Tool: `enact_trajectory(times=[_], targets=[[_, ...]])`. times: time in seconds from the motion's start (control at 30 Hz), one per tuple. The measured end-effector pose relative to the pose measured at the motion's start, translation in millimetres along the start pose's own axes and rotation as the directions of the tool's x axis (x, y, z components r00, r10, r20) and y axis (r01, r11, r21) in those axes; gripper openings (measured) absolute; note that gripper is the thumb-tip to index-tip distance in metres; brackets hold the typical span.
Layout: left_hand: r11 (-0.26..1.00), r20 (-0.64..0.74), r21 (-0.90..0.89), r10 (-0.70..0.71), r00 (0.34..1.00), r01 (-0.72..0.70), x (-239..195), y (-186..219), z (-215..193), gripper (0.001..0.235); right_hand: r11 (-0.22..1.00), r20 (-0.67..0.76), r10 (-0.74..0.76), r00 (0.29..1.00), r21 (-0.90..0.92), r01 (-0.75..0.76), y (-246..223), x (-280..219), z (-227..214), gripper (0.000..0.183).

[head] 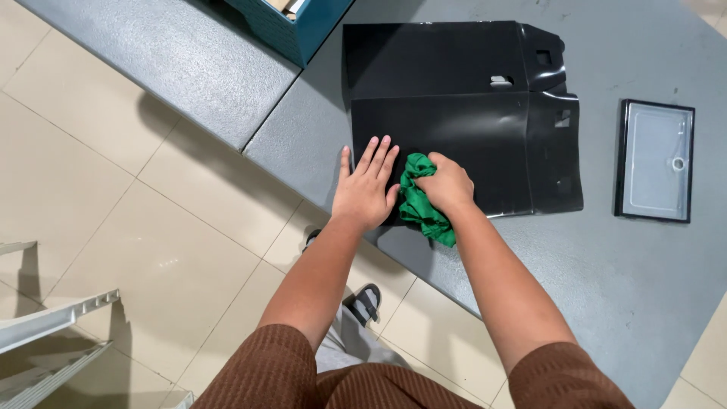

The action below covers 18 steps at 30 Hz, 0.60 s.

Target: The person removes a clear lid from a black box, wipes the interior and exterior surfaces with a green cloth, and then folds the box's flaps to assemble it into a closed shape on a gray table.

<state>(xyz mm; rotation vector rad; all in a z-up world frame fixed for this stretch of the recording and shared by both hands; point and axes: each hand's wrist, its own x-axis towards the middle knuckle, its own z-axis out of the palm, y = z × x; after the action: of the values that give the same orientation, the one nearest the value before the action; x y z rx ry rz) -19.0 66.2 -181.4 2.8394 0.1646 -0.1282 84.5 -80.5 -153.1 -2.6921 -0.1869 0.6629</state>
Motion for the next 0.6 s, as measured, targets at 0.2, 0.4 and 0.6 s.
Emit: enact_trajectory(times=[0.2,0.4,0.6], targets=[[1.000,-0.007,-0.011,0.005,1.000,-0.006,2,0,3,0.072,1.000,0.013,0.023,1.000,0.019,-0.024,67,-25,-5,0.030],[1.000,-0.030,-0.024,0.007,1.000,-0.008,1,-1,5,0.073,0.995,0.055,0.102,0.993,0.009,-0.103,44,-18,-8,0.027],[1.000,-0.042,0.002,0.011,0.999,-0.011,1,0,5,0.072,0.998,0.044,0.067,0.997,0.019,-0.068,-2,2,-1,0.028]])
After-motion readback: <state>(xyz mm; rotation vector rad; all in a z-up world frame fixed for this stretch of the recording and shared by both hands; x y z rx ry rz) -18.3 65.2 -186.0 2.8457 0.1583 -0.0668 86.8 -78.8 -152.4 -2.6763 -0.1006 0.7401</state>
